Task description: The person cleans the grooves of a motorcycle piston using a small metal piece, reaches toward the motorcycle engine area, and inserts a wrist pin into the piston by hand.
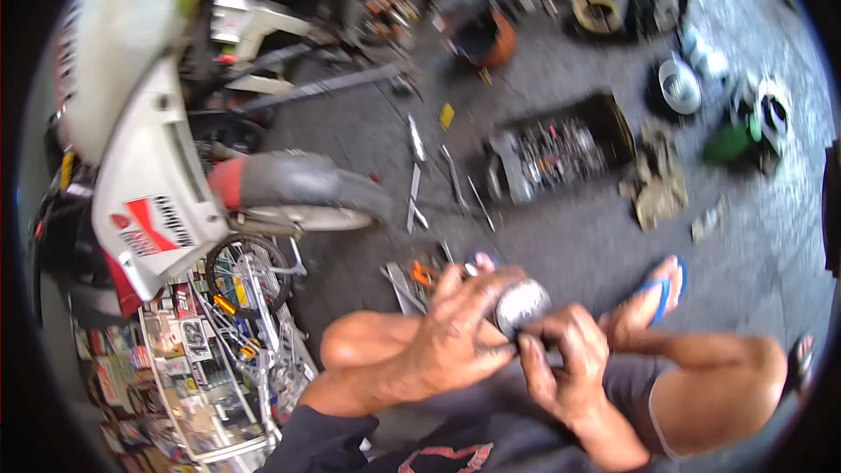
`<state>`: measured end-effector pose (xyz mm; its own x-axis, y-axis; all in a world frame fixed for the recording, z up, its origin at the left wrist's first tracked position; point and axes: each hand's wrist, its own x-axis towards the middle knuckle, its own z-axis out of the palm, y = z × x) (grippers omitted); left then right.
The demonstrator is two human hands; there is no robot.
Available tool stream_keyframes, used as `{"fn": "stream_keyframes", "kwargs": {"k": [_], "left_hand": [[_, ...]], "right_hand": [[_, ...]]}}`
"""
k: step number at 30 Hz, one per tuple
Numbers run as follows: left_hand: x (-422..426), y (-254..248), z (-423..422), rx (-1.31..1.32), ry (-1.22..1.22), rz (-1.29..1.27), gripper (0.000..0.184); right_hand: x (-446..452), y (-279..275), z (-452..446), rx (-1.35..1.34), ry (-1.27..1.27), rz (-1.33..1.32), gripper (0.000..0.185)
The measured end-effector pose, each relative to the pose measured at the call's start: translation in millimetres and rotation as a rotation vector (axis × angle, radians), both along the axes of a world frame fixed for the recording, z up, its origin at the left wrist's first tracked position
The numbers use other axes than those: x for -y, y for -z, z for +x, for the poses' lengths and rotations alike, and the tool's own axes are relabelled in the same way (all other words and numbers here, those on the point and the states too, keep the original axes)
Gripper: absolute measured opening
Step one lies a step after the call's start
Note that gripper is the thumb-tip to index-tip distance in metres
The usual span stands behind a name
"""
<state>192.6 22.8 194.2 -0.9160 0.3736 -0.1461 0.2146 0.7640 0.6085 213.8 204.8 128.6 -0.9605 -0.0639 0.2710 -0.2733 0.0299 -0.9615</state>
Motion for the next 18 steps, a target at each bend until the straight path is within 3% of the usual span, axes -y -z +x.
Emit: {"fn": "stream_keyframes", "kwargs": {"k": [3,6,9,12,16,18], "left_hand": [[1,3,-4,0.034,-0.083,0.004,0.077],[-5,-9,-17,0.083,-0.248,0.085,0.079],[4,-5,-31,-0.021,-0.275,0.261,0.078],[-12,-39,-54,0.075,-0.369,0.572,0.076],[-14,-65,-83,-0.1,-0.375,0.63,0.067],[-11,-75,-93,-0.152,-0.389,0.688,0.064]], "right_hand": [[6,15,5,0.113,0.115,-0.07,0.007],[9,28,-4,0.543,0.244,-0.506,0.005],[24,57,-37,0.615,0.402,-0.636,0.008],[39,119,-74,0.689,0.345,-0.502,0.009],[53,180,-122,0.535,0.498,0.099,0.02],[45,183,-135,0.606,0.433,0.245,0.026]]}}
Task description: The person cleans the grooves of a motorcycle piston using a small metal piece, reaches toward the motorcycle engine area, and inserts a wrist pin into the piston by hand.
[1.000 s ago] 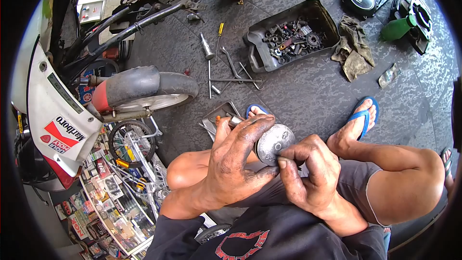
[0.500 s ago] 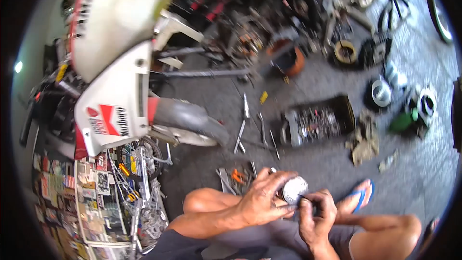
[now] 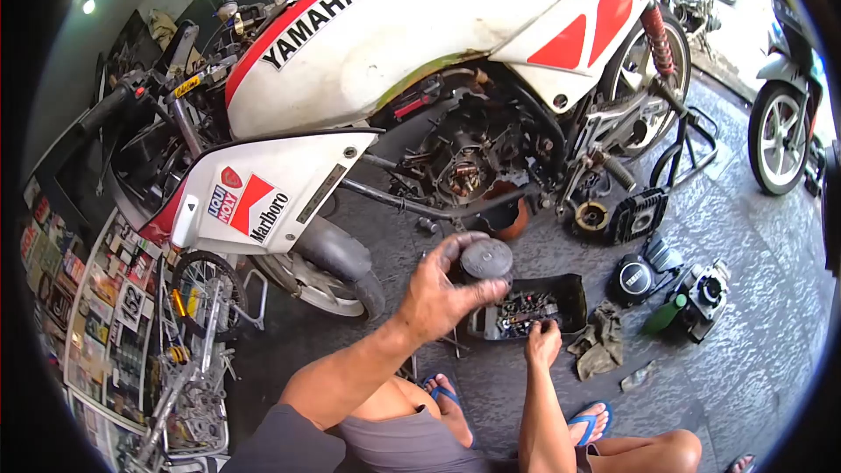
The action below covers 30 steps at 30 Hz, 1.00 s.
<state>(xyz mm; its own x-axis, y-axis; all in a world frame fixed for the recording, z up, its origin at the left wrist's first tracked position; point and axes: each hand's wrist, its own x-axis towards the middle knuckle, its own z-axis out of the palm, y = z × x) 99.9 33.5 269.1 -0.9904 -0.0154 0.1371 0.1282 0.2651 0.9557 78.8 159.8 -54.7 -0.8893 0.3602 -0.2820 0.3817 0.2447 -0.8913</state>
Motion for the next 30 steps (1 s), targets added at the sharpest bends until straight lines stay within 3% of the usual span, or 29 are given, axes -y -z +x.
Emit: {"fn": "stream_keyframes", "kwargs": {"k": [1,3,7,9,11,15,17,19,22,25,28,30], "left_hand": [[1,-5,-3,-0.012,-0.005,0.033,0.063],[-1,-13,-6,-0.052,-0.042,0.089,0.056],[7,-14,-12,-0.101,-0.131,0.176,0.051],[11,-13,-14,-0.075,-0.164,0.334,0.05],[19,-12,-19,-0.095,-0.208,0.238,0.049],[32,5,-28,-0.126,-0.22,0.278,0.048],[40,13,-34,-0.14,-0.277,0.168,0.048],[45,16,-39,-0.074,-0.251,0.307,0.045],[56,21,-42,-0.168,-0.282,0.159,0.043],[61,19,-37,-0.123,-0.264,0.142,0.054],[62,23,-34,-0.111,-0.267,0.194,0.053],[63,26,-32,-0.102,-0.259,0.228,0.052]], "right_hand": [[-1,0,-5,0.044,-0.042,0.054,0.028],[-1,0,-21,-0.171,-0.022,0.137,0.036],[-2,-118,-98,-0.471,-0.174,-0.055,0.035],[6,-177,-152,-0.597,-0.307,-0.333,0.039],[28,-221,-202,-0.71,-0.3,-0.386,0.045],[73,-303,-239,-1.123,-0.22,-0.019,0.054],[91,-318,-251,-1.131,-0.238,-0.098,0.061],[108,-316,-269,-1.153,-0.07,0.037,0.061],[108,-321,-273,-0.972,-0.03,0.192,0.06],[106,-315,-282,-1.05,0.039,0.32,0.052],[91,-317,-275,-1.022,-0.142,0.122,0.05],[82,-326,-270,-1.075,-0.157,0.148,0.048]]}}
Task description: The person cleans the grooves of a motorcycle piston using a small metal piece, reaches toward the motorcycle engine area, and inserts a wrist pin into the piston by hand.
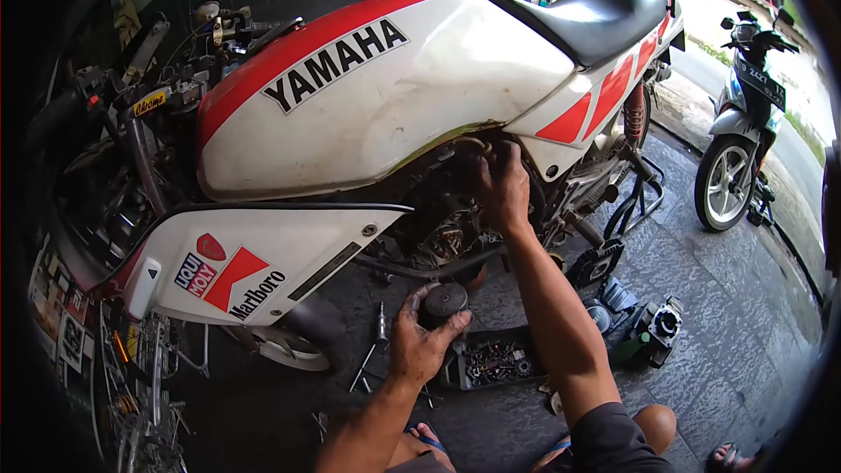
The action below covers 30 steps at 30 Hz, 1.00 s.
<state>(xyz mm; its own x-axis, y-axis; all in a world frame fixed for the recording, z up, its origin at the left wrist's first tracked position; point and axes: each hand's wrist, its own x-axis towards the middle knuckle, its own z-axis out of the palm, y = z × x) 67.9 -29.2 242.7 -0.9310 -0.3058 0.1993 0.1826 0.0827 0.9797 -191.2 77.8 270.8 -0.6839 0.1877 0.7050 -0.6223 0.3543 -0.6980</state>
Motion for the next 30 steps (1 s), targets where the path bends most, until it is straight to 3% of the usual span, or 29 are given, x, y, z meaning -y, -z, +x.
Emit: {"fn": "stream_keyframes", "kwargs": {"k": [3,5,9,11,13,16,18,20,22,23,25,27,30], "left_hand": [[1,1,-1,-0.014,0.008,-0.039,0.05],[-2,-1,-2,-0.015,0.017,-0.025,0.048],[-7,-8,-1,0.014,0.035,-0.011,0.045],[-9,-7,-2,0.006,0.039,-0.013,0.044],[-9,-6,-2,-0.003,0.044,-0.018,0.043],[-7,-8,-1,-0.001,0.053,-0.025,0.044],[-7,-12,0,-0.011,0.041,-0.039,0.043],[-8,-15,2,0.005,0.043,0.024,0.043],[-9,-17,1,0.014,0.05,0.084,0.043],[-10,-16,1,0.006,0.039,0.097,0.043],[-10,-15,2,0.004,0.033,0.108,0.043],[-9,-10,1,0.04,-0.023,-0.014,0.044],[-9,-2,-1,0.1,-0.071,0.061,0.044]], "right_hand": [[-13,-17,7,-0.056,-0.053,0.043,0.042],[-21,-31,12,0.109,-0.087,0.164,0.037],[-32,-48,-17,0.05,-0.178,0.116,0.039],[-44,-87,-6,0.687,-0.521,-0.147,0.042],[-45,-94,0,0.598,-0.554,-0.193,0.042],[-57,-96,16,0.6,-0.417,0.015,0.042],[-61,-72,27,0.522,-0.745,-0.649,0.04],[-66,-32,34,0.72,-0.644,-1.158,0.034],[-70,72,13,0.478,-1.158,-1.331,0.026],[-46,42,48,0.736,-0.661,-1.2,0.026],[-18,14,84,0.761,-0.694,-0.846,0.021],[10,-3,80,0.61,-0.652,-0.522,0.033],[44,-30,49,0.583,-0.794,-0.723,0.04]]}}
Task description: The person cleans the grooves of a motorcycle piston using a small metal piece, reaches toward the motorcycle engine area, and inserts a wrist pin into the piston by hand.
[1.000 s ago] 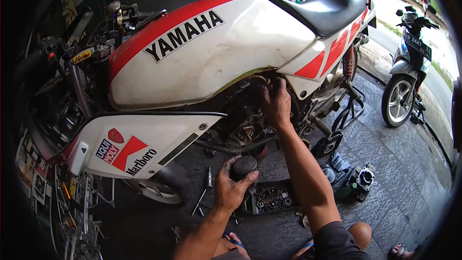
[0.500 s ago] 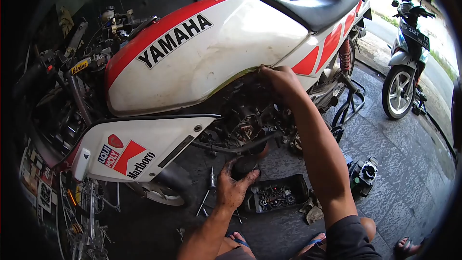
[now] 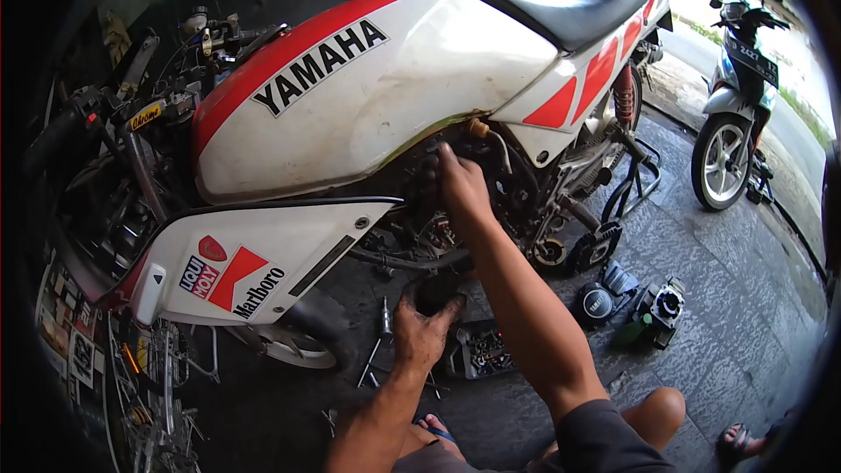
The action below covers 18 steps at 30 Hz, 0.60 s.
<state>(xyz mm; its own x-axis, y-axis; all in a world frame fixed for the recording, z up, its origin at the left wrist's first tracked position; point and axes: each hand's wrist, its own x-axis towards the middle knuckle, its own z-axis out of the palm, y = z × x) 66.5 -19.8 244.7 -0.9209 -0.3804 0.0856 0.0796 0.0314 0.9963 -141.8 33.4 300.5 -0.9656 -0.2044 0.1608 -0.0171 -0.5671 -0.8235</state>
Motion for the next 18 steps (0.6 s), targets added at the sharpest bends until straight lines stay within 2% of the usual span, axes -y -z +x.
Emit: {"fn": "stream_keyframes", "kwargs": {"k": [1,3,5,6,7,9,10,13,16,18], "left_hand": [[2,8,-3,0.006,0.008,-0.002,0.044],[6,25,-10,0.019,-0.003,-0.107,0.046],[-8,35,-20,0.089,-0.042,-0.199,0.044],[-16,38,-26,0.153,-0.092,-0.292,0.042],[-23,45,-33,0.193,-0.107,-0.337,0.043],[-35,66,-51,0.205,-0.032,-0.327,0.045],[-38,79,-60,0.174,0.026,-0.276,0.046],[-50,113,-81,0.109,0.161,-0.144,0.049],[-59,130,-106,0.05,0.157,-0.14,0.052],[-68,128,-131,0.016,0.068,-0.234,0.055]], "right_hand": [[4,-11,-1,0.006,0.008,-0.002,0.04],[9,-24,-4,-0.042,0.291,0.376,0.048],[20,-21,-13,-0.015,0.399,0.395,0.052],[26,-23,-15,0.039,0.389,0.298,0.041],[30,-27,-18,0.043,0.395,0.298,0.041],[34,-36,-24,0.388,0.014,-0.29,0.03],[33,-34,-26,0.394,0.017,-0.296,0.03],[30,-34,-24,0.496,-0.505,-0.976,0.025],[30,-49,-15,0.635,-0.394,-1.017,0.027],[29,-48,-16,0.673,-0.353,-1.046,0.027]]}}
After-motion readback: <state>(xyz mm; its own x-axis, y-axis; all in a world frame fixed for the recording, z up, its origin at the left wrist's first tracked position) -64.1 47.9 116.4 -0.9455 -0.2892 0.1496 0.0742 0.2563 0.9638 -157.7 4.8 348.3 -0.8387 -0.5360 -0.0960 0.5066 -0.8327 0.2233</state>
